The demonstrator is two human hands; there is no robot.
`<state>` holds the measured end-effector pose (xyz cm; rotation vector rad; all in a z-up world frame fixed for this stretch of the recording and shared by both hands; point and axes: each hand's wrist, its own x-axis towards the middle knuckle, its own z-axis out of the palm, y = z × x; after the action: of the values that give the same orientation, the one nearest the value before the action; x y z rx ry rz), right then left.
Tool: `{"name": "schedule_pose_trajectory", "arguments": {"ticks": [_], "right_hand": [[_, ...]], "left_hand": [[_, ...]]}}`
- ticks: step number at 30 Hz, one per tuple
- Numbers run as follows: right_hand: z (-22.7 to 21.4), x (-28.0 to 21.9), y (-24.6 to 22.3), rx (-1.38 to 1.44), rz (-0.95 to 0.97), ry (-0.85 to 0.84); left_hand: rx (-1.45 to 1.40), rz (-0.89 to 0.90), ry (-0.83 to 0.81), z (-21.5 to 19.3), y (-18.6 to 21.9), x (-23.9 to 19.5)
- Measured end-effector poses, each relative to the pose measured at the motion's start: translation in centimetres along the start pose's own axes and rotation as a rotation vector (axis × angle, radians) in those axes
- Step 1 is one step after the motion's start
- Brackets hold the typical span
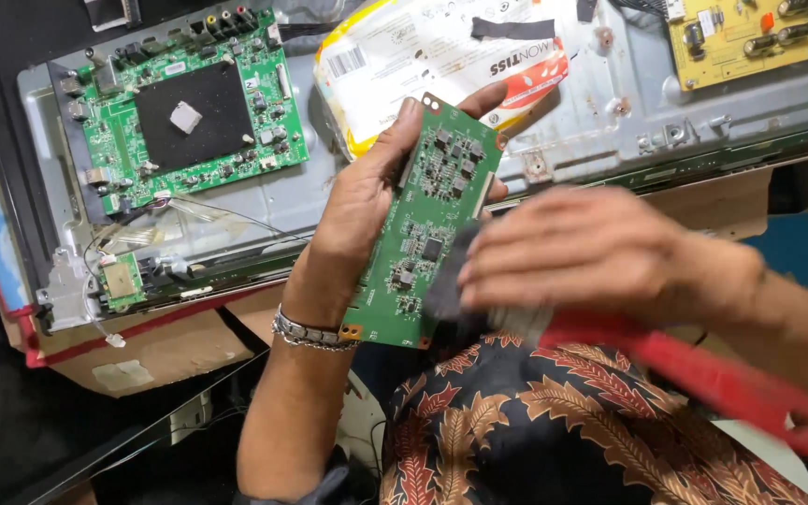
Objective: The person holds a green circuit board and brushes it with a red-handled brush. They briefly pour a liquid from a small can onto the board, then continue brushing both sides of the board. The person flips the board over to clean the other side and finishes by brushing the edges.
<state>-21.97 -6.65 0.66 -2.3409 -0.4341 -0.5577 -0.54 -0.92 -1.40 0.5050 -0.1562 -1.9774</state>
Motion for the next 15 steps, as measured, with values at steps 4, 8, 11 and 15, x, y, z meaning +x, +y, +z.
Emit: {"name": "schedule_pose_trajectory", "arguments": {"ticks": [4, 8, 11, 15], "right_hand": [[0.3, 0.8, -0.7, -0.151, 0.031, 0.111], [-1.0, 1.4, -0.1, -0.106, 0.048, 0.132], [-1.8, 1.9, -0.3, -0.258, 0.119, 0.185], [0.5, 1.3, -0.7, -0.112, -0.062, 0.04]], "left_hand": [[-0.02, 0.034, 0.013, -0.9, 0.0, 0.3], [-0.014, 0.024, 0.0, 0.6, -0.1, -0.2], [-0.112, 0.062, -0.009, -1.2, -0.6, 1.1], [-0.035, 0.015, 0.013, -1.6, -1.0, 1.1]]}}
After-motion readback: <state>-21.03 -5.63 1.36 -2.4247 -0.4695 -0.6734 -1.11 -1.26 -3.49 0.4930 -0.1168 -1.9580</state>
